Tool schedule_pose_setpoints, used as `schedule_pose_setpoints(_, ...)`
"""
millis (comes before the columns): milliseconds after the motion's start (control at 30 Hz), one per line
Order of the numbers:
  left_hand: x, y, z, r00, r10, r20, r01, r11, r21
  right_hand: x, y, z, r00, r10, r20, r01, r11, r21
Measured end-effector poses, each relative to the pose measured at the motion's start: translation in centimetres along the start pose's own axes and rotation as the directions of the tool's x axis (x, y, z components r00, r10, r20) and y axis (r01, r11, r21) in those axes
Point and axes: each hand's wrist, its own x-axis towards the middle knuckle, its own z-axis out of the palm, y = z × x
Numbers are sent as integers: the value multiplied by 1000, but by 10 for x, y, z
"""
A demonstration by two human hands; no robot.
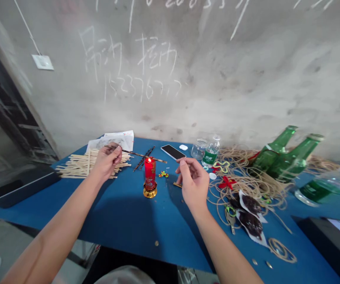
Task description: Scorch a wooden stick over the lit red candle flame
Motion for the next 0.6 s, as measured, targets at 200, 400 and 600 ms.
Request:
schedule_pose_setpoints(200, -1, 0, 2, 1000, -8, 8, 8, 1000, 4, 1, 2, 0, 1000, 15, -4, -15, 1000, 6)
schedule_pose_setpoints(400, -2, -1, 1, 999, -20, 34, 20, 1000, 6, 1, 2, 0, 1000, 25, -8, -25, 1000, 8)
schedule_pose_setpoints(600, -2, -4, -1, 999, -26, 46, 26, 1000, -1, 2, 5, 0, 999, 33, -9, -33, 999, 8)
